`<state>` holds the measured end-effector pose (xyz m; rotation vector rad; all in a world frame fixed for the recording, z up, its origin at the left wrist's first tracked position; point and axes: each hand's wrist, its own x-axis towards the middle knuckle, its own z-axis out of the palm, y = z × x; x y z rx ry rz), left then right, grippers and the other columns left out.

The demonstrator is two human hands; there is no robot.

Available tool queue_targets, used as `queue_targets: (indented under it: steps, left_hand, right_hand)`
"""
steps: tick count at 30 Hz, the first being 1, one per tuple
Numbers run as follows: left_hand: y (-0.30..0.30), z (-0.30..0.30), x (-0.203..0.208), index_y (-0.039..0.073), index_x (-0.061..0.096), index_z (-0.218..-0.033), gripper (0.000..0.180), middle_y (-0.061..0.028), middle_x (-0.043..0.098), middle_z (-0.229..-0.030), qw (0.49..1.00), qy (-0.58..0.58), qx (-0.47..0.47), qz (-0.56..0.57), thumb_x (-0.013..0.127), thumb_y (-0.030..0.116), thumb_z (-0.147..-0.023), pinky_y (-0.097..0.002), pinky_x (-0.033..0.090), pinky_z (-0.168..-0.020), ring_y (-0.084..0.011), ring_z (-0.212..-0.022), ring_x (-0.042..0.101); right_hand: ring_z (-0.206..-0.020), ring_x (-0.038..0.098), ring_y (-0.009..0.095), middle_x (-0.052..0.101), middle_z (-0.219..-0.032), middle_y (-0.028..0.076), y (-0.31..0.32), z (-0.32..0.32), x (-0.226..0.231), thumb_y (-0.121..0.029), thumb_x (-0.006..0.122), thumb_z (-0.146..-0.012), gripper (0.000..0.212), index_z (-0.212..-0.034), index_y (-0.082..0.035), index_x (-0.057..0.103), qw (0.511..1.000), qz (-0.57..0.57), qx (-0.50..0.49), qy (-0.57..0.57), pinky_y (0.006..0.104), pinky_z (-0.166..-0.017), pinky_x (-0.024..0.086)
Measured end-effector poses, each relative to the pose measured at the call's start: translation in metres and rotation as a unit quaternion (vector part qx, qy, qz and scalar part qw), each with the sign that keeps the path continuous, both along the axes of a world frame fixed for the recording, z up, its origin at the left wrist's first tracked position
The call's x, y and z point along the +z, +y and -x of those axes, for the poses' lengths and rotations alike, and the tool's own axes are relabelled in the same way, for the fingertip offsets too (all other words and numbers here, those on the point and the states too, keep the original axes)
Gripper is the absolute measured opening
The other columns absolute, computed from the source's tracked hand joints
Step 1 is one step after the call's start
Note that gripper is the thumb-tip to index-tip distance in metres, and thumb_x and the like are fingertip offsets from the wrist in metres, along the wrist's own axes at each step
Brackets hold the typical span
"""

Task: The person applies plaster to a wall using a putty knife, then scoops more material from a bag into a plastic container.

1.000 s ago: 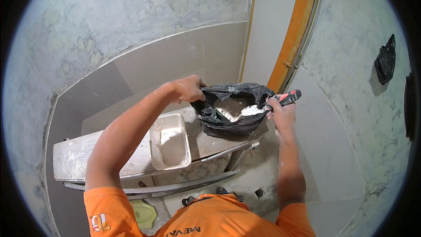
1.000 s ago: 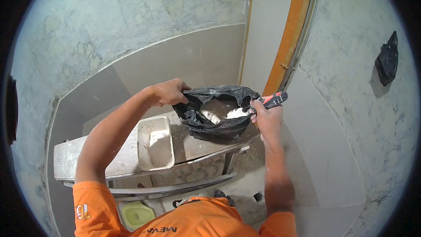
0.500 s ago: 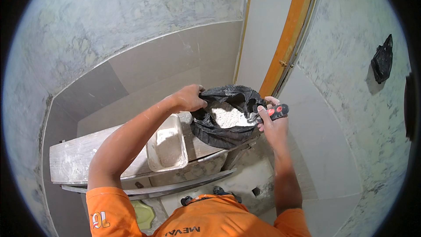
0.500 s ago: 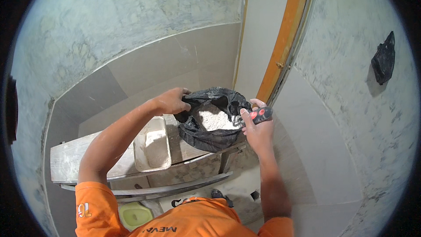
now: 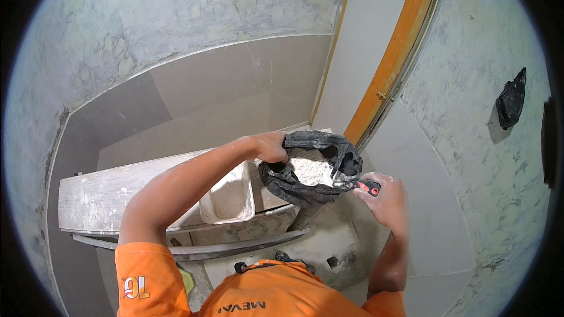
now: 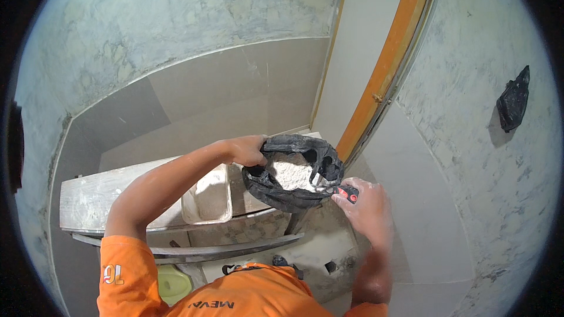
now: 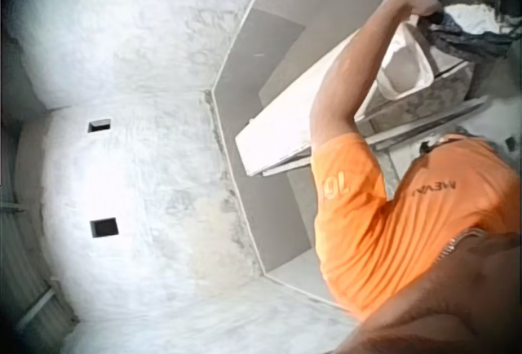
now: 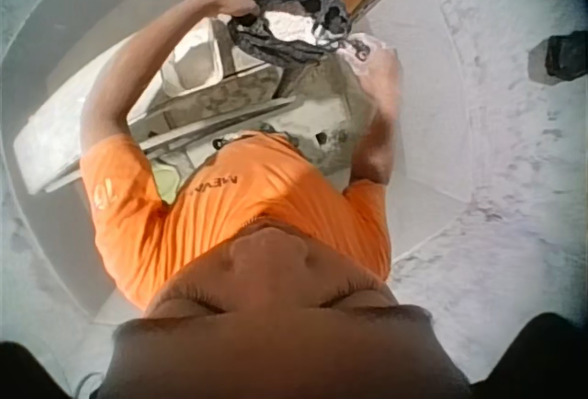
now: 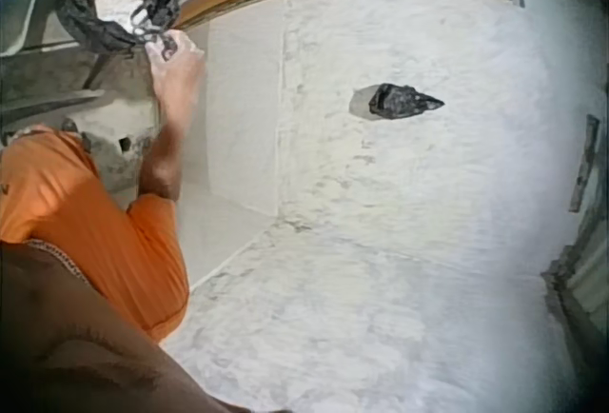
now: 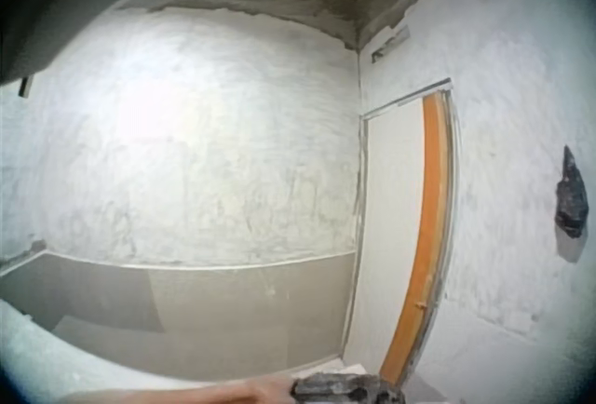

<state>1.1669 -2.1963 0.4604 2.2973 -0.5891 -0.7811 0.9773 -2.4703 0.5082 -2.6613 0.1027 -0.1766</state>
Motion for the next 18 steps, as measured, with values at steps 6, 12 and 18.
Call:
queue_targets:
  steps: [6,12,18]
  left_hand:
    - [0.014,0.011,0.002,-0.009,0.054,-0.134,0.060,-0.0219,0.067,-0.122,1.000,-0.014,0.009,-0.013,0.066,0.010,-0.079,-0.0376,0.048,-0.101,-0.0288,-0.116,0.063]
    - [0.011,0.018,0.002,-0.008,0.058,-0.132,0.057,-0.0241,0.068,-0.123,0.998,-0.057,0.000,-0.003,0.064,0.007,-0.077,-0.0384,0.049,-0.100,-0.0329,-0.117,0.064]
    - [0.026,-0.001,-0.005,-0.006,0.062,-0.131,0.058,-0.0239,0.071,-0.118,0.986,-0.146,0.071,0.031,0.062,0.000,-0.073,-0.0369,0.051,-0.098,-0.0335,-0.112,0.067]
  right_hand:
    - [-0.081,0.071,0.026,0.075,-0.086,0.018,0.004,-0.008,-0.016,-0.025,0.078,-0.085,0.030,-0.097,0.002,0.076,0.990,-0.144,-0.010,0.000,0.0365,-0.076,0.054]
    - [-0.058,0.056,0.010,0.065,-0.066,0.007,0.025,-0.010,-0.068,-0.017,0.078,-0.086,0.023,-0.081,0.005,0.071,0.956,-0.285,-0.058,-0.032,0.0306,-0.056,0.045]
    - [-0.054,0.051,0.005,0.062,-0.065,0.000,0.026,-0.015,-0.069,-0.008,0.076,-0.086,0.016,-0.076,0.003,0.069,0.904,-0.420,-0.061,-0.052,0.0237,-0.049,0.037]
